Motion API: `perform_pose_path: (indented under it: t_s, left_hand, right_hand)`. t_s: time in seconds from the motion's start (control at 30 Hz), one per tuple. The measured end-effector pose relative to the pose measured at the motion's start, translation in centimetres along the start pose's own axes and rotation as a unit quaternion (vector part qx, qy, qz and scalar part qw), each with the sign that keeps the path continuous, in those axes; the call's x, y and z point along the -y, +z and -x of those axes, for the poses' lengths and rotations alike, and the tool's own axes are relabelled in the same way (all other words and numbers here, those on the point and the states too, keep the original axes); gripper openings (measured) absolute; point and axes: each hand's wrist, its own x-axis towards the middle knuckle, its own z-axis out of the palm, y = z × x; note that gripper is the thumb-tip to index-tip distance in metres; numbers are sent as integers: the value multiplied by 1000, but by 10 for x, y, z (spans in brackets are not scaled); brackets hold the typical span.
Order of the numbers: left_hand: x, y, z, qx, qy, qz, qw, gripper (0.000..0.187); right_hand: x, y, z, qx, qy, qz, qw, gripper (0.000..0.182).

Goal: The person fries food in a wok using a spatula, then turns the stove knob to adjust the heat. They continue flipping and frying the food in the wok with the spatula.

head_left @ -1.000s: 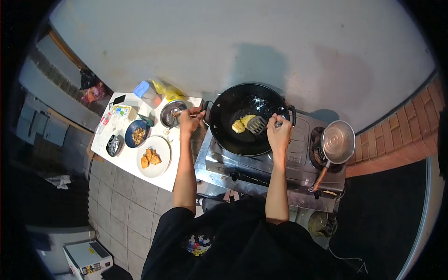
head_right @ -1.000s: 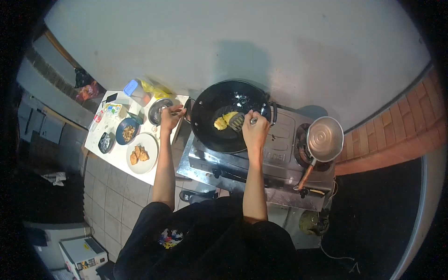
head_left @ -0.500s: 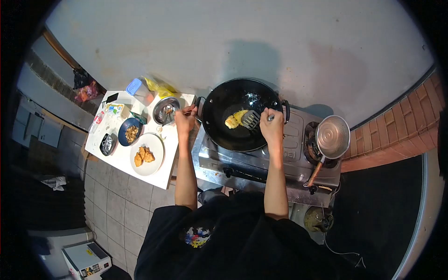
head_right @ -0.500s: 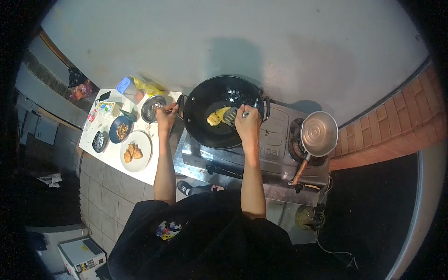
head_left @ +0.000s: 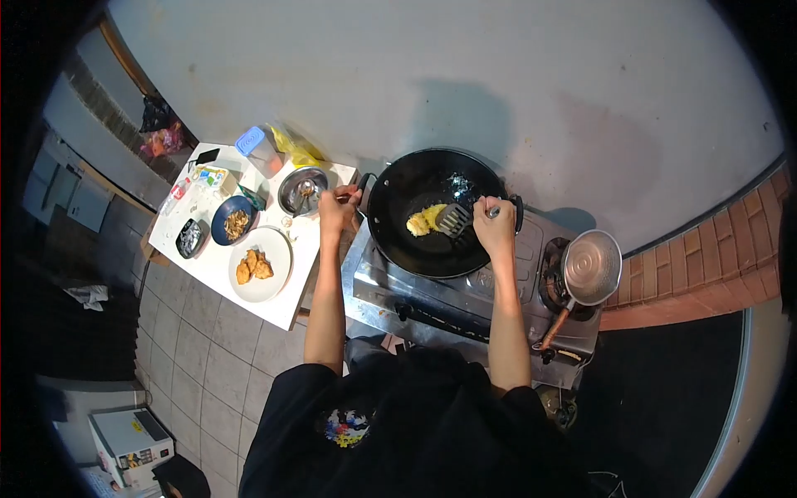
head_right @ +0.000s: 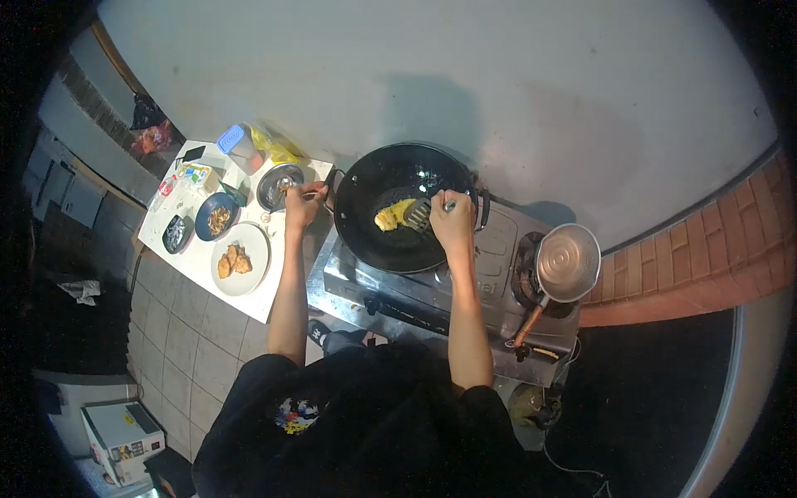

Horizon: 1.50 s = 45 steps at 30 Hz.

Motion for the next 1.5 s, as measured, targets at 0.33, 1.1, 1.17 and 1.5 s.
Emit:
perform_pose_path:
  t_s: [0.33, 1.1, 1.17, 1.5]
  left_hand:
    - [-5, -2, 3, -5, -20, -10, 1000, 23]
    - [-4, 0, 7, 7, 15, 1, 1000, 20]
    - [-11, -2, 8, 0, 25, -20, 999, 20]
    - [5, 0, -1, 6, 30, -15, 999, 21]
  right_hand:
    - [24, -48, -14, 42, -70, 21, 996, 34]
    - [5, -16, -9, 17, 13, 38, 999, 32]
    - [4, -16, -11, 19, 26, 43, 999, 33]
    - [0, -20, -10, 28, 0, 21, 999, 35]
